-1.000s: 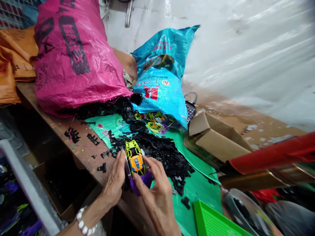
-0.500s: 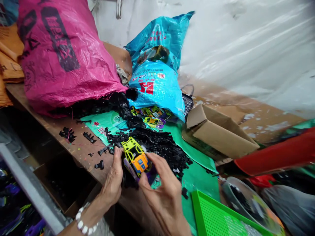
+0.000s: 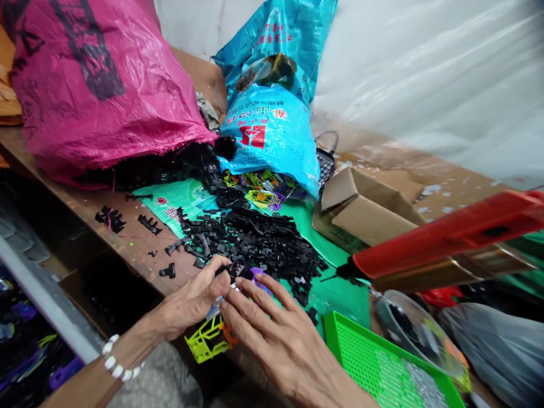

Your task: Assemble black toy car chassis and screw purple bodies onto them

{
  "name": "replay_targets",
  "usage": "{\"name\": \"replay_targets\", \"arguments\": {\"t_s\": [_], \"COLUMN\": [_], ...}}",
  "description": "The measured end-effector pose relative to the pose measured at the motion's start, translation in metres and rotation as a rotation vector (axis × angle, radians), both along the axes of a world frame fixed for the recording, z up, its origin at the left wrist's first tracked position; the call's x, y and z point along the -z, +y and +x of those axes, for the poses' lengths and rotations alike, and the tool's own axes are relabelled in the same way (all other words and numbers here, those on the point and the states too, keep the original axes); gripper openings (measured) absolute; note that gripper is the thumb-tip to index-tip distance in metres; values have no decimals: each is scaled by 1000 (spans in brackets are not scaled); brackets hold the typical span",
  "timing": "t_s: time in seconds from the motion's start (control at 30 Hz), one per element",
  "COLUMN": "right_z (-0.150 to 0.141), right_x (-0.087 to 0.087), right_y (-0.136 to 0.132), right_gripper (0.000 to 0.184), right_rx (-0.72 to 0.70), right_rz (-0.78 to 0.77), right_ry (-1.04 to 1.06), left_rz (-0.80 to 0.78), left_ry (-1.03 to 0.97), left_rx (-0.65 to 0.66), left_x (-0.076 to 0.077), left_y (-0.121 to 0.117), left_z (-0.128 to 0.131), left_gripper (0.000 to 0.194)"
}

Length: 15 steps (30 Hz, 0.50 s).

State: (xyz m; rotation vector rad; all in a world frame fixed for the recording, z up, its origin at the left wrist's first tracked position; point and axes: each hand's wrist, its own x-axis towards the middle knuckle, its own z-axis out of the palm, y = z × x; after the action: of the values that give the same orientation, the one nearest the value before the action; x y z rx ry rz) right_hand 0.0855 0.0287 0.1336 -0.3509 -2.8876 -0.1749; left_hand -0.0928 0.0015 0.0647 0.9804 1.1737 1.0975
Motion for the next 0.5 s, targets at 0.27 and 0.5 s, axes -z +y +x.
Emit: {"name": "replay_targets", "arguments": {"t_s": [0.27,0.5], "right_z": [21,42], "right_x": [9,64], "right_y": [-12,-20], "right_gripper": [37,64], "right_rx": [26,530], "right_rz": [-1,-158], "right_ry": [78,641], "left_rz": [-86,-64], "left_ry": [-8,-36], "left_rx": [196,167], "left_x": [1,-1], "left_y": [-5,-11], "left_z": [-8,1], "left_gripper": [95,80]}}
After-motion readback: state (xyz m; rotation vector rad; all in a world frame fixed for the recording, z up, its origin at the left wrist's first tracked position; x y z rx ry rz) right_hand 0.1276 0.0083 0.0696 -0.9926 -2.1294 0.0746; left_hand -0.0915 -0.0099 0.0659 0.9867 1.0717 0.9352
